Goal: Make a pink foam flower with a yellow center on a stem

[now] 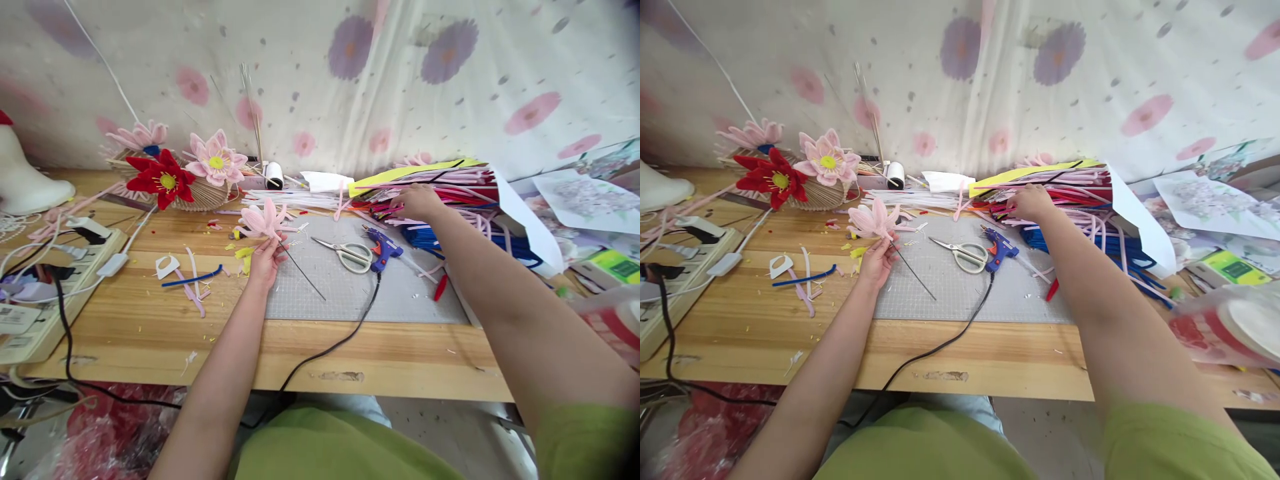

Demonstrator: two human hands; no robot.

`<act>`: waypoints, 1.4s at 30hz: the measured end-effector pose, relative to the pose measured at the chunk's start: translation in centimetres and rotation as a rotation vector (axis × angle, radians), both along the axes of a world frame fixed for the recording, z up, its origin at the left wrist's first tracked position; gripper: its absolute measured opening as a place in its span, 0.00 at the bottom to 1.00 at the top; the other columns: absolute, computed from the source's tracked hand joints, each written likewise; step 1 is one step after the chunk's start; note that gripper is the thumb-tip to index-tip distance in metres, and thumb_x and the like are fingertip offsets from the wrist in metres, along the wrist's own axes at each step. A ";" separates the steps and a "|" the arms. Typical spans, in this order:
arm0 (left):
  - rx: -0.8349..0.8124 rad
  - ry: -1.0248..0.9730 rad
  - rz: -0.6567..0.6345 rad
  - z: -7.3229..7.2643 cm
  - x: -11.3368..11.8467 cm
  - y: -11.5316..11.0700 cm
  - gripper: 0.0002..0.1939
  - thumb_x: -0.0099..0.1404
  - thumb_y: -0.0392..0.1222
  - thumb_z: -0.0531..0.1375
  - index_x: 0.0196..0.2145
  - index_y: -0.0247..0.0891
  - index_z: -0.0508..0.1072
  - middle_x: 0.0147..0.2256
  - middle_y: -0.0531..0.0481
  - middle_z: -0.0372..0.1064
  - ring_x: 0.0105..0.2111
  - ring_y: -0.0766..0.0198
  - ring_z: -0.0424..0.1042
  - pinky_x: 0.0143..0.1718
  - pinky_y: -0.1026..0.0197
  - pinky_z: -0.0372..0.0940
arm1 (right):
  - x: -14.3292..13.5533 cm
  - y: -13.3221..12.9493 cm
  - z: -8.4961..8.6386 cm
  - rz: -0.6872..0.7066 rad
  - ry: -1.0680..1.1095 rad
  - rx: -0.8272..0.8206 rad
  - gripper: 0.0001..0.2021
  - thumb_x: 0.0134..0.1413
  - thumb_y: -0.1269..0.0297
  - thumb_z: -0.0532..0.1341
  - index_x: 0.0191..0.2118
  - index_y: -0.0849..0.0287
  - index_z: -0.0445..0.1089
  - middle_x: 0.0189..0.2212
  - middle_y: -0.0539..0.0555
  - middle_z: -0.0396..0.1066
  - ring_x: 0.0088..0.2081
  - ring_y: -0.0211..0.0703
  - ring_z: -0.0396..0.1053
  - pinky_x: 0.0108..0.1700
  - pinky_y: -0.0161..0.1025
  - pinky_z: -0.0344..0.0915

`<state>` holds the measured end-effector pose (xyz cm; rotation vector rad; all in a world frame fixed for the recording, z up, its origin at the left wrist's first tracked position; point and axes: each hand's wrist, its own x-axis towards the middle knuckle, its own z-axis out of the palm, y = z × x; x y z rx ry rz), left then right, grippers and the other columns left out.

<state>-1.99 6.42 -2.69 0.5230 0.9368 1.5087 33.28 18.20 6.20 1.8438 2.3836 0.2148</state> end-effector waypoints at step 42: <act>0.012 -0.004 0.052 -0.5 1.0 -0.8 0.08 0.51 0.34 0.65 0.32 0.36 0.76 0.30 0.50 0.74 0.29 0.70 0.71 0.29 0.68 0.67 | -23.6 -10.3 -5.0 -0.235 1.484 -0.498 0.10 0.42 0.68 0.62 0.19 0.60 0.59 0.15 0.42 0.58 0.19 0.28 0.54 0.25 0.31 0.53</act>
